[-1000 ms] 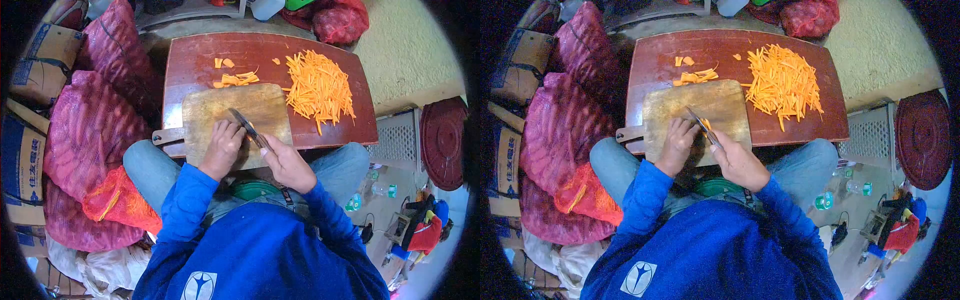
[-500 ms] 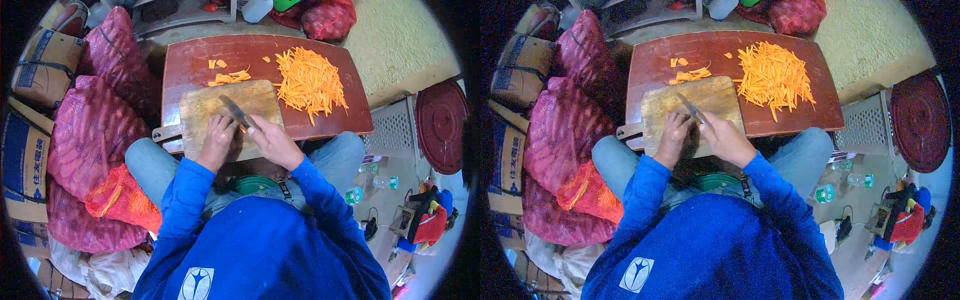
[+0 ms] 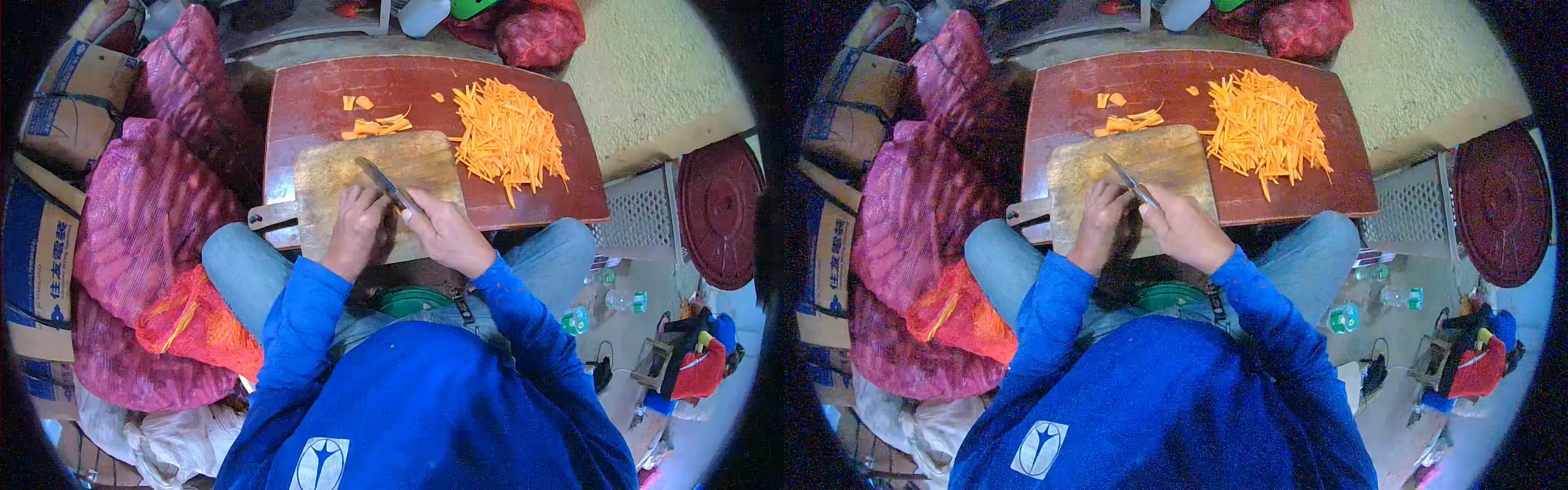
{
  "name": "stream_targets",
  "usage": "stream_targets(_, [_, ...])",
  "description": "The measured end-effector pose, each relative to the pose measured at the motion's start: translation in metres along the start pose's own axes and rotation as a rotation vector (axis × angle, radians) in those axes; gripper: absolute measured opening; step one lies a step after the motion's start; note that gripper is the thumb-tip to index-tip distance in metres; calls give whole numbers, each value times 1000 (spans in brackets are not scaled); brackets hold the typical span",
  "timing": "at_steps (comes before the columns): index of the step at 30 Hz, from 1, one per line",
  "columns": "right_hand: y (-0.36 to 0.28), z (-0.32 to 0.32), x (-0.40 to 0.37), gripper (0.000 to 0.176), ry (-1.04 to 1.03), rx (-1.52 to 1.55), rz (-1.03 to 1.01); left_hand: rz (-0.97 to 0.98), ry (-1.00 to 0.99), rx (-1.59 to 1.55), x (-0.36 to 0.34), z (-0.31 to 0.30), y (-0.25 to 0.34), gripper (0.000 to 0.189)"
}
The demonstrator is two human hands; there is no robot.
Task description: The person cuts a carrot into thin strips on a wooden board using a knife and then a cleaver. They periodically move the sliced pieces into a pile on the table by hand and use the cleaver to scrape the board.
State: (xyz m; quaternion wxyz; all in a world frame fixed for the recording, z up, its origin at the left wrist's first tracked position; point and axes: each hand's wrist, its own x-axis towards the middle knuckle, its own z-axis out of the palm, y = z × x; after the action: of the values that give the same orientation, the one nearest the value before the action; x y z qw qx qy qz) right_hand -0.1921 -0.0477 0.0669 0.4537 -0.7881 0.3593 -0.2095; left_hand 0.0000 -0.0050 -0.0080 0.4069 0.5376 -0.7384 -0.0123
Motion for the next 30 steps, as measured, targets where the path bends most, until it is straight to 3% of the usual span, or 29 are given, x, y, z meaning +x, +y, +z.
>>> stream_targets(3, [-3, -3, -7, 35, 138, 48, -74, -49, 35, -40, -4, 2, -9, 22])
stream_targets(5, [-9, -8, -11, 35, 105, 60, 11, -86, 50, -62, -7, 5, -12, 21])
stream_targets(7, [-13, -9, -19, 36, 27, 232, 162, -209, 215, -158, -2, 7, -9, 21])
stream_targets(11, [-7, 1, -27, 38, -31, 180, 184, -270, 209, -142, 0, -1, -7, 21])
stream_targets(12, [0, -3, -29, 38, -53, 153, 282, -261, 216, -154, 1, -1, -5, 20])
stream_targets(13, [9, -10, -31, 38, -54, 153, 282, -252, 223, -166, 1, 0, -5, 19])
stream_targets(15, [29, -28, -31, 37, 166, -3, 118, -239, 187, -133, 1, 1, -6, 18])
stream_targets(17, [57, -58, -28, 38, 300, -198, 152, -226, 158, -97, 0, 2, -7, 18])
stream_targets(19, [51, -83, -25, 39, 340, -205, 233, -137, 101, -34, 1, 5, -8, 17])
stream_targets(21, [46, -89, -20, 39, 338, -145, 269, -114, 65, 8, 2, 6, -9, 15])
stream_targets(23, [32, -79, -18, 37, 286, -66, 148, -86, 18, 49, 1, 6, -8, 15])
stream_targets(24, [11, -70, -17, 36, 214, 37, 286, -95, 9, 50, 1, 7, -8, 15])
stream_targets(25, [11, -64, -14, 36, 218, 42, 282, -105, 0, 52, 2, 6, -8, 16])
stream_targets(27, [18, -54, -10, 36, 74, -122, 129, -91, 7, 57, 2, 6, -5, 15])
stream_targets(30, [18, -49, -6, 36, 128, -92, 63, -108, 4, 17, 4, 2, -9, 14])
